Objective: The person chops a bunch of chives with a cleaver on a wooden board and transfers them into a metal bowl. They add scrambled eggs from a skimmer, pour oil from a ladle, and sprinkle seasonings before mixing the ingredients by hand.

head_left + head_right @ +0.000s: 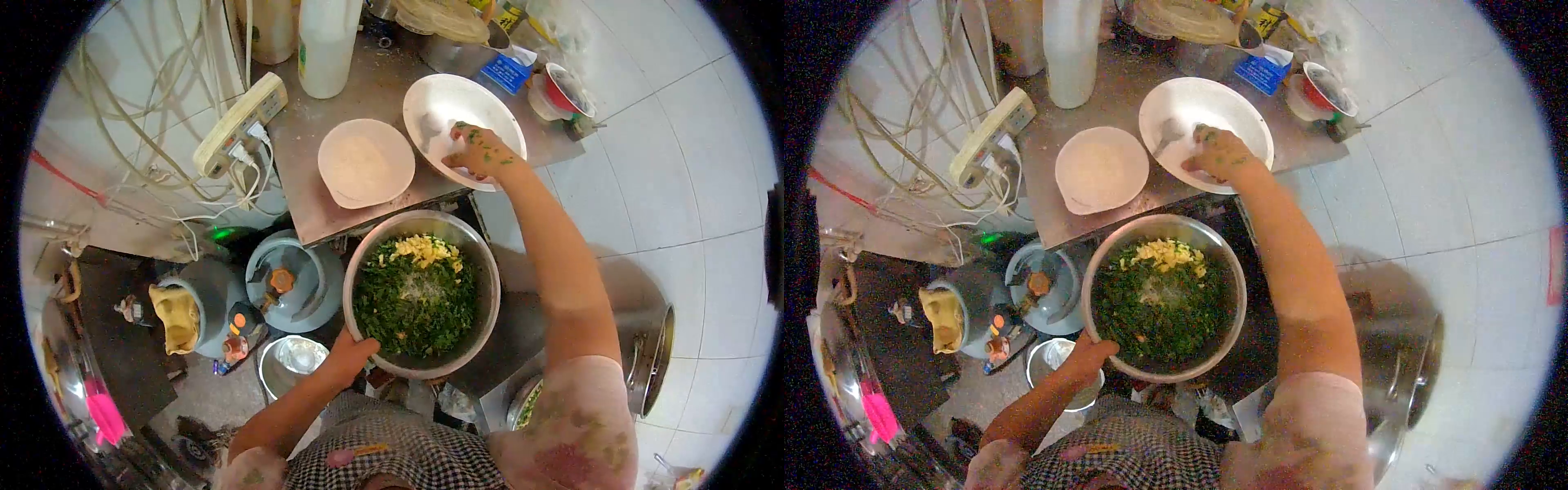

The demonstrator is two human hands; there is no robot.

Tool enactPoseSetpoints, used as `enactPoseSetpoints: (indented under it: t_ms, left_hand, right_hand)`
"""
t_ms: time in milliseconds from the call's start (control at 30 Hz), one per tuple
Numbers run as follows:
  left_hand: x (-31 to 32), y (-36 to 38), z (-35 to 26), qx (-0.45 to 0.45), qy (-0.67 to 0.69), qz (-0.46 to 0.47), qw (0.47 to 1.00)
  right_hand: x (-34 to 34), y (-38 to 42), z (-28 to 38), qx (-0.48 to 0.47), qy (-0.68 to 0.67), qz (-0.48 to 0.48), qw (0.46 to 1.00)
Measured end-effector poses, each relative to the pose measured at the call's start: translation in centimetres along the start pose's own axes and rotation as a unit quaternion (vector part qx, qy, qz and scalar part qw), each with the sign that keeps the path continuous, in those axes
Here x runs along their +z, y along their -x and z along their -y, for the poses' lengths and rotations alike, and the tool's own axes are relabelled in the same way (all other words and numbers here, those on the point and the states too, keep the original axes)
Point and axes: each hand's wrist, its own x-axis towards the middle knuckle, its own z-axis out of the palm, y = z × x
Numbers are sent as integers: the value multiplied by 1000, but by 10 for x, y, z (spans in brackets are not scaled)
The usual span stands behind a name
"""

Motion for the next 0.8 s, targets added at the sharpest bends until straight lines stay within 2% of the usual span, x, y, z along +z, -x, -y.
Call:
enactPoseSetpoints:
  t_ms: [67,167,267,333,400,500,567,600,667,767,800]
  left_hand:
    - [0,0,2,2,11,-2,1000]
    - [4,6,-4,6,14,1,1000]
    - [1,4,-1,19,6,12,1000]
    - [1,4,-1,17,-1,4,1000]
    - [5,6,-3,3,-13,-19,1000]
    - [0,2,3,7,-29,14,999]
    - [8,10,-9,-29,-81,-28,996]
    - [13,14,-15,-52,-107,-49,992]
    - [20,18,-19,-33,-112,-38,992]
    - [22,18,-15,-25,-70,-15,997]
    - [23,17,-15,-20,-50,-5,999]
  right_hand:
    - [12,-10,-2,-27,21,-22,999]
    - [31,-55,-39,-177,161,-108,965]
    - [13,-24,-15,-35,-94,-55,993]
    - [17,-53,-53,-158,-81,-21,984]
    - [13,-51,-61,-193,-112,2,975]
    - [-7,-30,-54,-120,-238,16,964]
    - [-21,11,-38,-72,-338,16,938]
    - [-27,32,-34,-76,-340,14,937]
    - [-33,70,-28,-76,-346,18,935]
    - [-35,128,-15,-107,-203,64,971]
    - [-34,145,-13,-175,-129,40,975]
